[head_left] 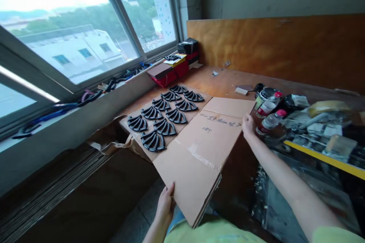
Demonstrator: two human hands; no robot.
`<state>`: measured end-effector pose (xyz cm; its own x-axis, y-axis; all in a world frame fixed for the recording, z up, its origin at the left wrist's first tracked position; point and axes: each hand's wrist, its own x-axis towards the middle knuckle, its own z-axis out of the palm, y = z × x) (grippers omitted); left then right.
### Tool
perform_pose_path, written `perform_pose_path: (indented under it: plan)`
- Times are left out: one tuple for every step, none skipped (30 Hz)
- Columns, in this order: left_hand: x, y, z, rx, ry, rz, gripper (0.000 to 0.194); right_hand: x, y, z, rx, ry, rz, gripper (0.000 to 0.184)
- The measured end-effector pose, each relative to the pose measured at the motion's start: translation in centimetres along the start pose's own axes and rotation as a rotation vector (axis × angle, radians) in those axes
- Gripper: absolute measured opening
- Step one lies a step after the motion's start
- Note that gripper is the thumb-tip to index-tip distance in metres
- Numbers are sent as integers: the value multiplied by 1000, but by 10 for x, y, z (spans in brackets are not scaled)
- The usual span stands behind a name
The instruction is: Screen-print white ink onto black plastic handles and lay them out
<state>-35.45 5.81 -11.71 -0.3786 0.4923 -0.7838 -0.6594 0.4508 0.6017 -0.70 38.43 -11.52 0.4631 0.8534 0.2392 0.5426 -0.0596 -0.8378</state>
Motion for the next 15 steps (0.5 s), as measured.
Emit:
perform_pose_path:
  plan:
    - [2,-7,1,44,-16,-11,17,-25,4,-6,-114,-97,-53,41]
    - [4,-14,2,78,-37,-20,19,-49,5,-11,-200,-207,-126,43]
    - [5,-22,6,102,-59,-27,20,-74,6,-15,-261,-319,-183,45]
    - [6,-31,10,116,-76,-32,21,-97,5,-19,-308,-428,-230,46]
    - [6,-41,16,124,-87,-36,21,-119,4,-24,-344,-523,-270,47]
    - [5,-51,21,128,-95,-38,21,-138,2,-29,-369,-603,-298,48]
    - [4,-62,27,129,-101,-38,20,-155,0,-36,-385,-668,-323,49]
    - [2,-72,33,128,-105,-39,20,-170,-1,-44,-390,-714,-350,49]
    - [0,-83,38,127,-109,-39,20,-182,-3,-54,-384,-743,-379,48]
    - [-1,-93,41,128,-116,-37,20,-192,-4,-66,-372,-757,-413,48]
    - [-4,-103,44,132,-120,-36,20,-200,-5,-78,-355,-756,-450,46]
    - [-6,-111,45,139,-119,-38,21,-206,-6,-92,-339,-744,-480,44]
    - [-8,-119,46,150,-116,-41,21,-210,-6,-108,-325,-722,-496,42]
    - [-9,-126,45,164,-115,-48,20,-214,-6,-124,-313,-690,-495,39]
    - [-10,-132,43,177,-119,-56,20,-217,-5,-142,-301,-648,-481,36]
